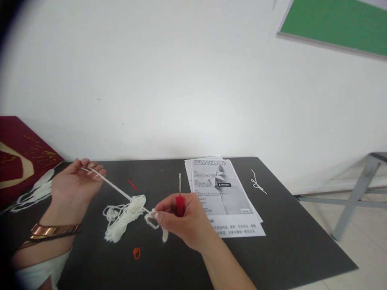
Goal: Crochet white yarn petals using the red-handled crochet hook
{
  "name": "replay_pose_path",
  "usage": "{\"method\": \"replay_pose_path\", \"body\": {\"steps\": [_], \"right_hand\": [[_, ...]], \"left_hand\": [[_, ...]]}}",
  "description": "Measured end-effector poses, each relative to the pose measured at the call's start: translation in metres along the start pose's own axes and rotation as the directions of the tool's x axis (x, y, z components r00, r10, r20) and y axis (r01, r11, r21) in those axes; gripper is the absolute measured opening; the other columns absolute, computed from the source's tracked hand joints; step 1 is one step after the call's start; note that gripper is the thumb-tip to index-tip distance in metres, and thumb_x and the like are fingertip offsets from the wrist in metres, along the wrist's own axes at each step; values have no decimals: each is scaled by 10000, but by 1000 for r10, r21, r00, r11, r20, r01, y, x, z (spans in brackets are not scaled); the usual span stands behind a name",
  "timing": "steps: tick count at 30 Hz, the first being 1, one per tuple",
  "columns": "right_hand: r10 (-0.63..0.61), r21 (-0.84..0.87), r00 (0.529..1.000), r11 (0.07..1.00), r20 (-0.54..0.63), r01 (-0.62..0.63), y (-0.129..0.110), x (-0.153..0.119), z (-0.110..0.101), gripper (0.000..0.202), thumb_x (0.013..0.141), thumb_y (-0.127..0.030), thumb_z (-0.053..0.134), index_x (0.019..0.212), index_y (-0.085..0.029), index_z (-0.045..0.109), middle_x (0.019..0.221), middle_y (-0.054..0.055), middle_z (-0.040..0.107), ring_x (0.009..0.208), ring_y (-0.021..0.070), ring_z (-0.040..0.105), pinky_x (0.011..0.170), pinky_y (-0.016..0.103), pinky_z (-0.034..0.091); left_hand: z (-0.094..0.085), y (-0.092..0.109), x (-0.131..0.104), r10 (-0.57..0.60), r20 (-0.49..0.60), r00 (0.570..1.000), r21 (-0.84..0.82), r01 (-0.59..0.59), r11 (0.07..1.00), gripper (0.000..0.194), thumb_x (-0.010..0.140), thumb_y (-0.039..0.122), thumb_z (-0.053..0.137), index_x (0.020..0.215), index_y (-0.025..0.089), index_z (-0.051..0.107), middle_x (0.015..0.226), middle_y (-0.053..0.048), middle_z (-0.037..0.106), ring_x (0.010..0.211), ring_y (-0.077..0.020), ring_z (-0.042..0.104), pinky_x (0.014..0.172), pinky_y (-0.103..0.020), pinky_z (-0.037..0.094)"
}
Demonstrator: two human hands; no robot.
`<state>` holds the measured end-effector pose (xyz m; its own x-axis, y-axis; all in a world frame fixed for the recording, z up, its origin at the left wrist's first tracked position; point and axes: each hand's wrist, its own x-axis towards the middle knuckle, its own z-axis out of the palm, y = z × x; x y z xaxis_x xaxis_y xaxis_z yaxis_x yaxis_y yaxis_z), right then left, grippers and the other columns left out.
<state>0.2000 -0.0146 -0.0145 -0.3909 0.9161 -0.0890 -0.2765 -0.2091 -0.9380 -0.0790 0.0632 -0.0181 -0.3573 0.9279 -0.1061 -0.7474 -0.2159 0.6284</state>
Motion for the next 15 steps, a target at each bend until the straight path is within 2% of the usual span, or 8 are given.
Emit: {"method": "replay_pose_path", "body": {"steps": [4,8,12,14,15], "right_hand": [[7,-6,1000,1000,1,-7,-2,-1,0,198,626,-286,838,685,-145,713,484,-48,521,421,43,342,404,190,238],[4,-18,1000,1000,-1,-4,-4,-1,1,208,616,-286,841,682,-140,709,479,-50,508,421,44,337,399,193,228],[-7,-21,1000,1000,2,7,-4,0,0,195,627,-277,832,683,-139,707,472,-60,489,416,35,322,395,185,221],[-11,-31,1000,999,-7,11,-5,-1,0,203,624,-288,831,678,-137,706,468,-61,487,414,36,322,394,185,221],[-11,-40,1000,999,-11,11,-5,-1,0,210,620,-294,832,677,-136,706,468,-59,491,414,38,327,395,186,224]], "left_hand": [[1,2,-2,-18,-10,1000,-9,18,1000,286,933,190,380,674,166,500,578,20,515,536,-107,502,496,-252,398],[-3,8,4,-7,-19,1000,17,8,1000,292,918,221,384,640,172,458,548,35,517,563,-104,514,513,-250,419],[-12,22,9,-141,23,990,153,136,979,335,945,207,359,635,160,478,568,-7,546,697,-162,590,601,-290,474],[-20,30,14,-199,32,979,239,186,953,386,968,213,325,618,152,475,627,-48,600,693,-177,596,577,-291,473],[-24,34,16,-193,30,981,266,178,947,396,970,186,319,599,158,455,574,-28,570,669,-163,595,577,-275,475]]}}
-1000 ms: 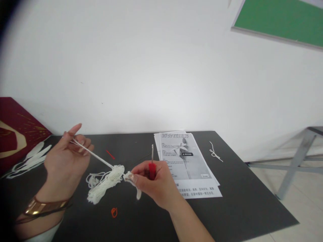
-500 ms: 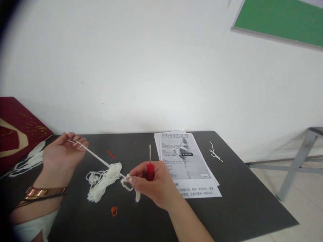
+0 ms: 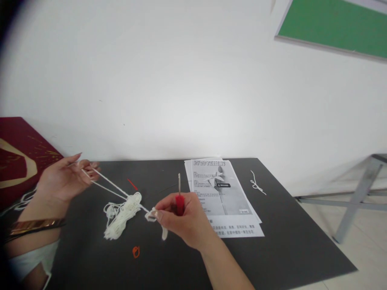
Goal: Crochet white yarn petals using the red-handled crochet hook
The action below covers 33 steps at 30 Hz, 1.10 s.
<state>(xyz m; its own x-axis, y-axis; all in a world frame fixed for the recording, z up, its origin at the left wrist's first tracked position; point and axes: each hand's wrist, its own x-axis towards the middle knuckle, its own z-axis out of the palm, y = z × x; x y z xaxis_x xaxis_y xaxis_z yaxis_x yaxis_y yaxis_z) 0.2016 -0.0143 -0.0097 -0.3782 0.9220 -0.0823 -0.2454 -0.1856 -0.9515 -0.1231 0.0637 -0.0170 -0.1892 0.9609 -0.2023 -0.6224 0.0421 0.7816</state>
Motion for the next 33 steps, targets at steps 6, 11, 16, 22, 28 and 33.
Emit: {"method": "replay_pose_path", "body": {"steps": [6,11,16,22,28,33], "right_hand": [[11,-66,1000,998,7,-10,-3,-1,0,193,617,-276,826,675,-135,707,481,-55,501,428,47,359,409,192,241],[-4,-105,1000,994,5,5,-3,0,0,204,642,-293,811,684,-129,698,483,-56,485,438,48,342,414,197,219],[-4,-155,1000,988,-8,3,-1,2,-1,235,641,-328,809,707,-131,699,486,-55,493,440,54,349,421,204,229],[-26,-208,999,978,-31,19,-1,1,4,234,675,-344,779,712,-124,708,529,-28,549,465,65,392,443,209,266],[-50,-191,997,981,-59,38,1,2,8,252,671,-366,793,702,-129,713,503,-40,530,460,67,387,446,213,266],[-104,-166,994,981,-44,96,0,4,8,227,672,-360,802,699,-145,733,599,-1,629,529,99,473,504,232,334]], "left_hand": [[-20,8,7,0,-14,1000,236,3,972,295,908,54,418,682,139,588,588,-1,648,593,-133,622,576,-251,529],[-7,-1,-3,-69,17,997,514,51,857,240,750,97,706,988,123,725,829,-108,749,690,-218,683,502,-241,536],[14,-2,-19,-77,91,993,663,-3,749,393,571,200,848,956,203,767,1064,-157,733,919,-284,676,551,-243,549],[49,6,-43,192,161,968,890,-227,395,289,519,198,798,800,265,804,864,-118,757,762,-313,676,400,-251,473],[99,-50,-103,-219,642,735,653,-373,660,567,719,268,738,1268,345,616,1136,-88,717,1019,-301,660,861,-455,514],[107,-81,-108,-239,570,786,695,-307,650,333,806,340,647,1128,299,723,745,-60,716,515,-171,575,474,-293,476]]}}
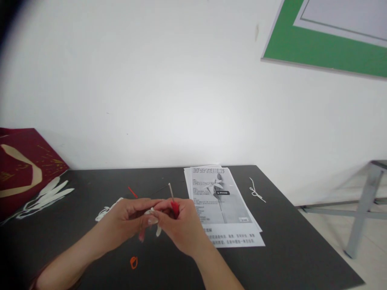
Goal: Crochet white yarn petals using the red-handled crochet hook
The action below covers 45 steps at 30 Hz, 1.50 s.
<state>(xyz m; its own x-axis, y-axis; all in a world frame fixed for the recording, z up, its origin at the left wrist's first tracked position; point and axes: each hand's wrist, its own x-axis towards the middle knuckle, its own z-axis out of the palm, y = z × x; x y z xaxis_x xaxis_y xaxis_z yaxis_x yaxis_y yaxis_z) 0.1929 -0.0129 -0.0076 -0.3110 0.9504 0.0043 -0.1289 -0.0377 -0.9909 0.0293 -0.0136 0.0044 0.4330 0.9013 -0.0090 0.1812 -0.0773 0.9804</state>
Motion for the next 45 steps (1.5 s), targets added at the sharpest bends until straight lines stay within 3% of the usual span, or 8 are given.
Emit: {"method": "replay_pose_path", "body": {"steps": [3,7,10,13,16,21,27,45], "right_hand": [[-16,-47,1000,999,-14,15,-2,-1,-1,213,691,-357,795,732,-156,739,619,-10,624,550,102,466,513,229,339],[-103,-190,994,976,22,106,-2,-4,-5,261,857,-391,640,750,-171,731,607,-24,552,575,103,457,544,235,344],[-193,-195,978,965,-81,174,0,-5,-9,383,945,-452,475,830,-187,726,583,-32,467,509,101,395,500,251,310],[-428,-231,844,901,-323,368,2,-6,-13,424,966,-472,397,934,-217,734,810,34,578,690,156,522,626,295,399],[-475,-146,744,873,-469,466,1,-9,-15,526,975,-488,352,738,-217,736,736,44,586,697,170,529,639,307,406],[-404,123,782,849,-474,514,3,-11,-9,446,949,-523,414,721,-219,649,595,8,584,488,135,493,484,280,380],[-539,28,775,815,-330,579,12,-11,-5,375,985,-423,402,793,-203,636,614,-9,576,553,140,543,551,290,419],[-565,-26,764,809,-312,588,16,-14,-5,366,991,-417,390,807,-208,628,607,-17,549,582,147,539,579,314,414]], "left_hand": [[-4,-3,4,103,-109,989,104,-92,990,256,770,329,683,1004,289,778,676,-53,688,556,-182,566,484,-280,439],[-3,-3,7,182,-277,943,85,-165,983,153,734,283,702,839,263,812,527,-28,638,483,-161,542,443,-256,405],[1,-6,8,230,-378,897,70,-220,973,113,708,246,721,775,261,811,551,-38,695,492,-178,605,466,-267,461],[1,-13,8,184,-409,894,17,-195,981,72,697,258,741,738,267,800,588,-44,742,534,-212,672,514,-293,520],[0,-19,7,133,-378,916,-18,-151,988,48,707,281,740,705,256,781,621,-47,758,565,-224,697,532,-296,539],[-2,-23,5,179,-329,927,44,-174,984,74,732,280,723,719,235,779,650,-56,766,560,-209,698,511,-264,528],[-3,-20,1,219,-292,931,53,-213,976,95,730,173,710,758,212,792,683,-53,776,563,-177,709,507,-198,522],[-3,-21,-1,258,-268,928,47,-254,966,131,738,153,718,784,243,800,656,-28,771,538,-150,694,490,-165,498]]}}
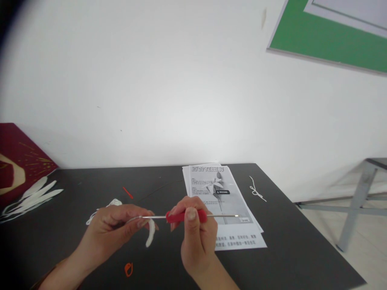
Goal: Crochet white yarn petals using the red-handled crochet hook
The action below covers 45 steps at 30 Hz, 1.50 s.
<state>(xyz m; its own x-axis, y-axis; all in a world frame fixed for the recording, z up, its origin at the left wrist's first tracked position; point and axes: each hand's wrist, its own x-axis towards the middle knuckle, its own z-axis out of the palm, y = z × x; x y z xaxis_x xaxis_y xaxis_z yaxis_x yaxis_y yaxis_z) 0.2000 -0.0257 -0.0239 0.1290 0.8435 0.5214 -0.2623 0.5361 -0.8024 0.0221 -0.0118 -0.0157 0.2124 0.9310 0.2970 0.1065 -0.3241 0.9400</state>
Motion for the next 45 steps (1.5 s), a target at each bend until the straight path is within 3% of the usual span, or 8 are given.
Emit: {"method": "replay_pose_path", "body": {"steps": [16,19,22,26,29,34,40,45], "right_hand": [[-64,-54,998,996,21,65,6,-3,1,296,966,-374,458,826,-197,650,666,12,597,606,152,577,580,301,462],[16,-65,1000,998,8,-16,7,0,2,227,944,-341,516,858,-201,673,731,16,640,600,135,595,575,278,476],[177,-44,984,983,32,-176,8,6,7,133,881,-309,628,859,-205,707,773,12,666,611,122,613,577,249,488],[395,25,915,917,85,-398,15,10,17,115,782,-301,740,833,-198,740,758,2,658,664,123,612,616,232,499],[505,124,860,851,69,-510,24,9,21,142,741,-299,778,838,-201,743,787,1,666,709,135,626,649,247,515],[501,155,859,845,107,-512,34,7,23,127,733,-294,781,784,-183,748,728,0,670,606,115,598,554,228,502],[546,125,830,821,116,-558,37,7,19,163,684,-286,815,797,-181,763,678,8,703,517,120,608,497,236,527],[600,205,781,754,173,-624,35,14,16,183,669,-271,823,760,-130,751,530,-1,657,434,95,578,449,193,508]], "left_hand": [[1,0,0,-61,16,998,-6,61,998,91,764,202,705,795,204,791,662,-43,771,562,-157,696,514,-185,497],[1,0,0,-101,34,994,-92,104,990,85,772,235,706,766,203,784,663,-47,765,590,-157,686,535,-199,492],[3,-3,1,-181,12,983,-240,178,954,136,774,319,712,755,194,763,462,3,644,424,-101,546,403,-173,376],[5,-12,4,-306,-25,952,-308,284,908,267,745,432,722,722,167,709,378,59,503,312,-31,245,326,-166,141],[7,-15,6,-320,-29,947,-295,298,908,287,747,445,715,695,164,693,449,33,573,331,-37,274,343,-178,178],[13,-13,6,-304,-96,948,-306,262,915,208,701,338,773,611,163,703,546,7,609,553,-118,534,526,-213,395],[7,-19,7,-366,3,931,-373,341,863,223,715,337,764,638,146,677,505,46,521,410,-44,280,411,-213,168],[-7,-23,11,-404,166,900,-398,435,808,256,703,354,778,651,115,699,541,29,513,416,-27,263,416,-218,158]]}}
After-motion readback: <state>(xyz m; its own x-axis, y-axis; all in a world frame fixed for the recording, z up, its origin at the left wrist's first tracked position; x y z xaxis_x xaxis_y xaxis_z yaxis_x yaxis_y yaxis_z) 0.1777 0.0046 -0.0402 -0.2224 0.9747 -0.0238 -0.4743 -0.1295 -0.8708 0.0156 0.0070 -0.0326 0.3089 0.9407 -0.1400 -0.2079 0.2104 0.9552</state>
